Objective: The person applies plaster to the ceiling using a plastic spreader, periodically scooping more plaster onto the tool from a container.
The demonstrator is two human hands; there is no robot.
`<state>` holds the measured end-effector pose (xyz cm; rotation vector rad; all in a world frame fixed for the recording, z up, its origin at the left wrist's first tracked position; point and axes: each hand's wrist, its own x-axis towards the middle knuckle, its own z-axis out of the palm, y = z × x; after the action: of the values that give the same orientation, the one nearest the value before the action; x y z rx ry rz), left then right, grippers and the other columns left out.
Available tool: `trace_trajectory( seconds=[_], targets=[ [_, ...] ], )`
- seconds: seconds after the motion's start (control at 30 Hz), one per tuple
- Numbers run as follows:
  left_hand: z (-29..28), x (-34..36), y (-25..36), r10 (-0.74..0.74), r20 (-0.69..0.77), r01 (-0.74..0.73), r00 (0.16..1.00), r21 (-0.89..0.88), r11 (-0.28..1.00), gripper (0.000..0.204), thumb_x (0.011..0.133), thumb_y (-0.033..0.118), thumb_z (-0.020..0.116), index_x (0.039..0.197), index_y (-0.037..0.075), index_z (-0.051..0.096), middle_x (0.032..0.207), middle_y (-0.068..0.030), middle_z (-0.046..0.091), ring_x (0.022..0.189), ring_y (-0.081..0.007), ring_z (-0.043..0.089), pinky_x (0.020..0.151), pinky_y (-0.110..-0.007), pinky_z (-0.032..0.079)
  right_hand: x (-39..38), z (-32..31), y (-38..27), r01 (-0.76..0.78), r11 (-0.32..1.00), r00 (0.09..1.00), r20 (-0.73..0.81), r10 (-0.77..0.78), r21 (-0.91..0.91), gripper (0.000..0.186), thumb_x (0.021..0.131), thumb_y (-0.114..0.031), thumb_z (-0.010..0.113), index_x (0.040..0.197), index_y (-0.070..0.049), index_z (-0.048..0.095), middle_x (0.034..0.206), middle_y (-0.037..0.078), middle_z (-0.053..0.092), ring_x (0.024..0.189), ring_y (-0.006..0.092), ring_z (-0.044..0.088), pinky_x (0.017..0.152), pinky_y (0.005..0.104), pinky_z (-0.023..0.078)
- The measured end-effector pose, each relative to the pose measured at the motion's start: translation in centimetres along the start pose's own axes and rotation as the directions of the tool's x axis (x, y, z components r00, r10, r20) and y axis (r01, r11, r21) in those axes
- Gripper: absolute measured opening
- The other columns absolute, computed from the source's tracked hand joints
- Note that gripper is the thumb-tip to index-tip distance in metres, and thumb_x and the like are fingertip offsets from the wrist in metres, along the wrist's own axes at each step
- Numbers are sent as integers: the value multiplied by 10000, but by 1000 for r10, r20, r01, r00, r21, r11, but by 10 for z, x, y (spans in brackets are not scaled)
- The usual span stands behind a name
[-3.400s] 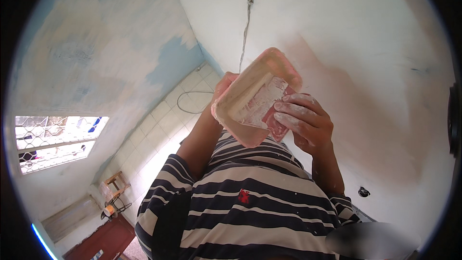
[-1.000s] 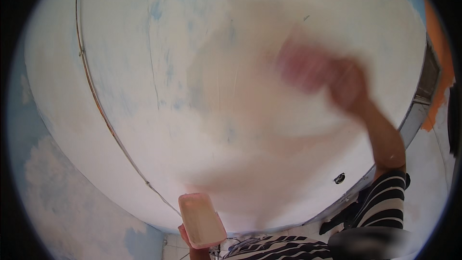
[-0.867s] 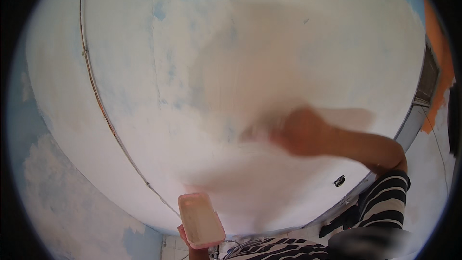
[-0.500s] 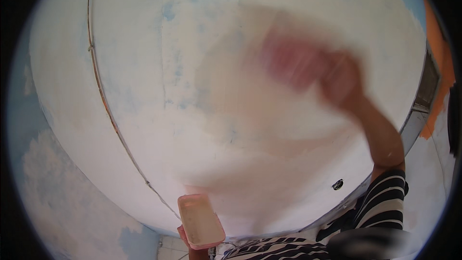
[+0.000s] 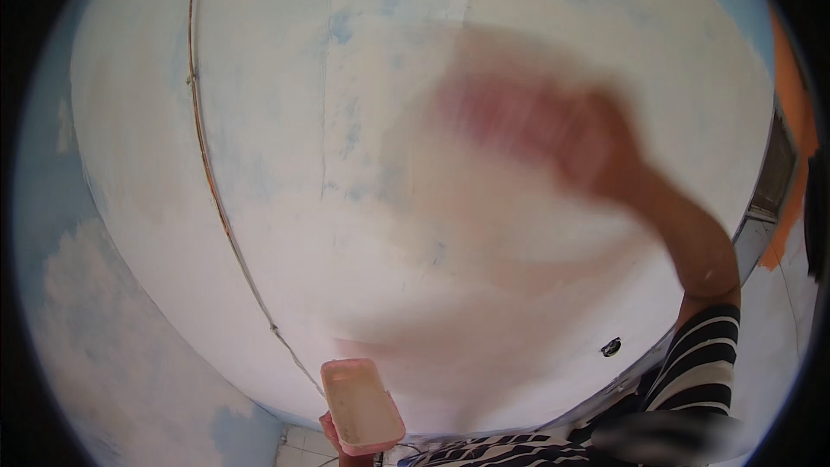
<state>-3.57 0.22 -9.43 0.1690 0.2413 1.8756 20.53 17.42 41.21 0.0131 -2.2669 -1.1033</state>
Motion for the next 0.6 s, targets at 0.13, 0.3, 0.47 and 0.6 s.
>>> trace_trajectory(
  seconds=[0.13,0.3,0.47,0.6],
  targets=[
    [27,4,-9,-41,-10,41,999,4,999,655,867,522,435,1330,68,531,1229,-130,608,1052,-310,623,898,-464,520,-32,35,-81,-28,989,912,402,85,-144,309,979,-239,497,1249,-169,630,1203,103,667,1027,291,672,814,369,568],
    [9,1,-5,-70,42,69,997,23,997,733,907,597,401,1425,80,441,1311,-138,566,1124,-345,593,913,-520,511,29,-42,61,-742,642,669,-290,685,-195,353,944,-311,613,1144,-26,672,821,138,711,737,213,661,700,376,540],
    [7,1,-5,-58,2,58,998,2,998,727,907,586,405,1426,79,440,1310,-143,567,1128,-350,590,929,-517,505,37,-43,8,-336,840,846,-255,468,426,188,944,-97,575,1028,-91,743,978,121,731,829,221,705,681,307,571],
    [23,4,-3,-133,33,134,991,-10,991,676,868,535,421,1353,73,514,1259,-127,597,1084,-311,611,910,-479,514,7,15,-73,-215,968,884,447,136,130,339,983,-201,475,1248,-71,640,1293,104,630,1199,269,593,1028,396,453]
  ],
)
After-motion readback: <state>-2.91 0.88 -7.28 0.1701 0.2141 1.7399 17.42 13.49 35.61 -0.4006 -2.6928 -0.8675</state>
